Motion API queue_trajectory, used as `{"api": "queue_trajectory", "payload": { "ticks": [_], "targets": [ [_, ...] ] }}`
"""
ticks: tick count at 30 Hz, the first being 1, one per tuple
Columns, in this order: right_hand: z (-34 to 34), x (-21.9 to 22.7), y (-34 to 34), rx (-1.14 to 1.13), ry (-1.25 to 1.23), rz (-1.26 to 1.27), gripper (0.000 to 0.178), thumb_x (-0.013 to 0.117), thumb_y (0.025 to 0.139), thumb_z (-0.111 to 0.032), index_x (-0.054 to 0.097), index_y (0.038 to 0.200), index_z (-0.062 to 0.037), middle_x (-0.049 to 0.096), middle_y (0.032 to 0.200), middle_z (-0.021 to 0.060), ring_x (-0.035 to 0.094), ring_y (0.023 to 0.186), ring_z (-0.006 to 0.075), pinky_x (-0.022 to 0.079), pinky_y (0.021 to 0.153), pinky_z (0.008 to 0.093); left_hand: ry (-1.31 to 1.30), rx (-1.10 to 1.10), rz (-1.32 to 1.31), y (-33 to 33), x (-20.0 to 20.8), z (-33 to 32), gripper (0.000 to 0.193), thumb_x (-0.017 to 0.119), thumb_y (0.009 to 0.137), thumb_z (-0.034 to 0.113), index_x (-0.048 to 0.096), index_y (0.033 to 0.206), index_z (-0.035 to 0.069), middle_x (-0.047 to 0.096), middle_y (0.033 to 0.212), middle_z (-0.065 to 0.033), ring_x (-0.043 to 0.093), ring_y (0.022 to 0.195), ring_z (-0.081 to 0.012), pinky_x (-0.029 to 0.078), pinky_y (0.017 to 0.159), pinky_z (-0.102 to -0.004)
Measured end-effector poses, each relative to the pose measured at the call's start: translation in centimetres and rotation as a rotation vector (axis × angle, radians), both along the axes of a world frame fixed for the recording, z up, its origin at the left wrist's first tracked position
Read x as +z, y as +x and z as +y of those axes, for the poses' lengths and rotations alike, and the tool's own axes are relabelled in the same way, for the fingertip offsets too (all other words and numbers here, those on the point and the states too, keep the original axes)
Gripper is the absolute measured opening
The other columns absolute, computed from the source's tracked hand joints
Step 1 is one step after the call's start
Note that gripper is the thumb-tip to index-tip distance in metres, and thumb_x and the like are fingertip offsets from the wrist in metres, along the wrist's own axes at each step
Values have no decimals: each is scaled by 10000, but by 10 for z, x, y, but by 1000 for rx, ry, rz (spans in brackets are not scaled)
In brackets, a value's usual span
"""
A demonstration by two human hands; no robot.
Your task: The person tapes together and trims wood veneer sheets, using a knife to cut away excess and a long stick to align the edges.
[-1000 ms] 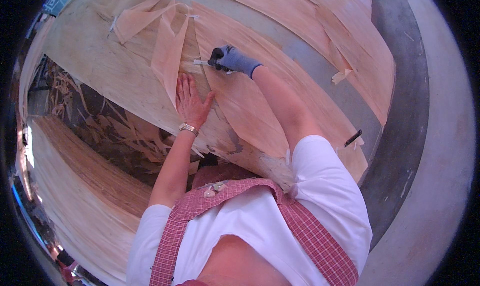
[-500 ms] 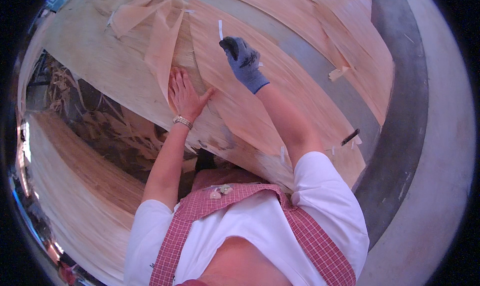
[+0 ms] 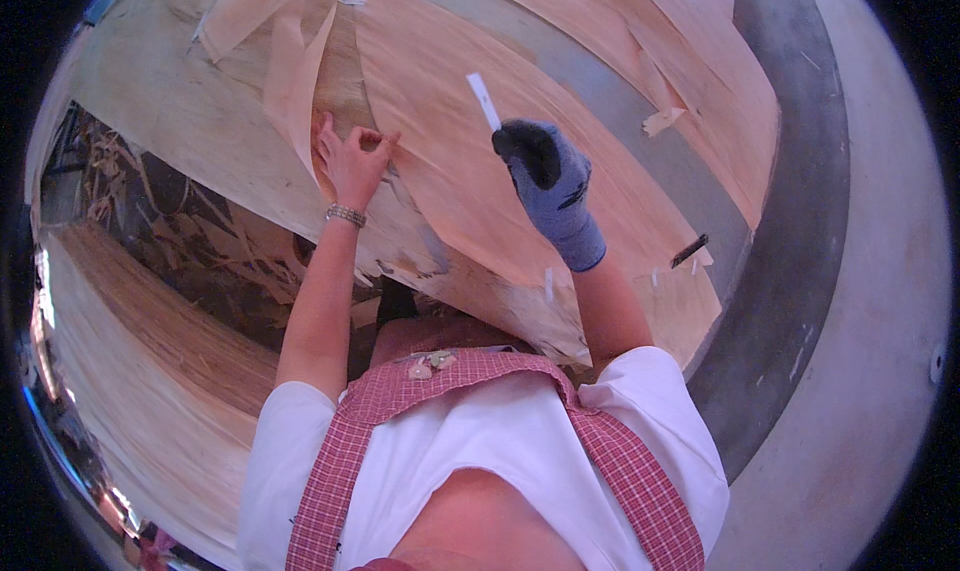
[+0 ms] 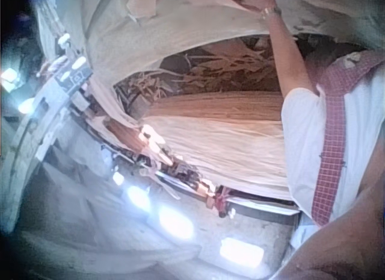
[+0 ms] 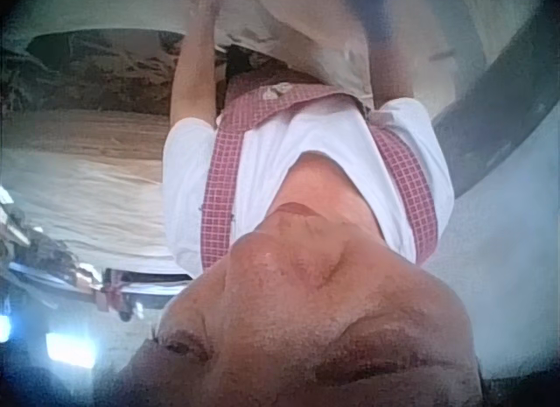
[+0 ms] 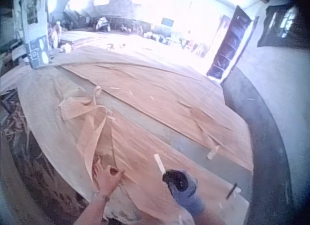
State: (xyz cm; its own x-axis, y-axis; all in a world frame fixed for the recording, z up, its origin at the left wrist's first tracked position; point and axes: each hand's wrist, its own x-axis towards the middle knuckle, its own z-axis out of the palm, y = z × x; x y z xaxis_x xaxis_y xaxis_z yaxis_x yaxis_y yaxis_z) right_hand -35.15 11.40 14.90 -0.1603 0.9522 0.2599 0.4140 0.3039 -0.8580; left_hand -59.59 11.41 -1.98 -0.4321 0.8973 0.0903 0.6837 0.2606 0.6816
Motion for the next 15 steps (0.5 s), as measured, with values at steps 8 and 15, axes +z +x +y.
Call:
{"api": "queue_trajectory", "payload": {
  "ticks": [8,15],
  "targets": [
    [-9,-35,6,170,-224,-113,207,612,830,23,636,1028,-31,707,927,113,699,823,215,545,743,329,-37,15,-26,-3,-12,5,299,788,718,429,727,806,150,274,1535,-159,224,1408,-422,230,1112,-586],
    [-19,-78,10,264,-277,-275,126,650,842,-77,644,964,-47,667,927,147,652,856,324,514,738,368,0,-19,-36,-6,-15,4,273,775,735,405,725,808,147,264,1537,-182,228,1410,-410,200,1128,-562]
  ]
}}
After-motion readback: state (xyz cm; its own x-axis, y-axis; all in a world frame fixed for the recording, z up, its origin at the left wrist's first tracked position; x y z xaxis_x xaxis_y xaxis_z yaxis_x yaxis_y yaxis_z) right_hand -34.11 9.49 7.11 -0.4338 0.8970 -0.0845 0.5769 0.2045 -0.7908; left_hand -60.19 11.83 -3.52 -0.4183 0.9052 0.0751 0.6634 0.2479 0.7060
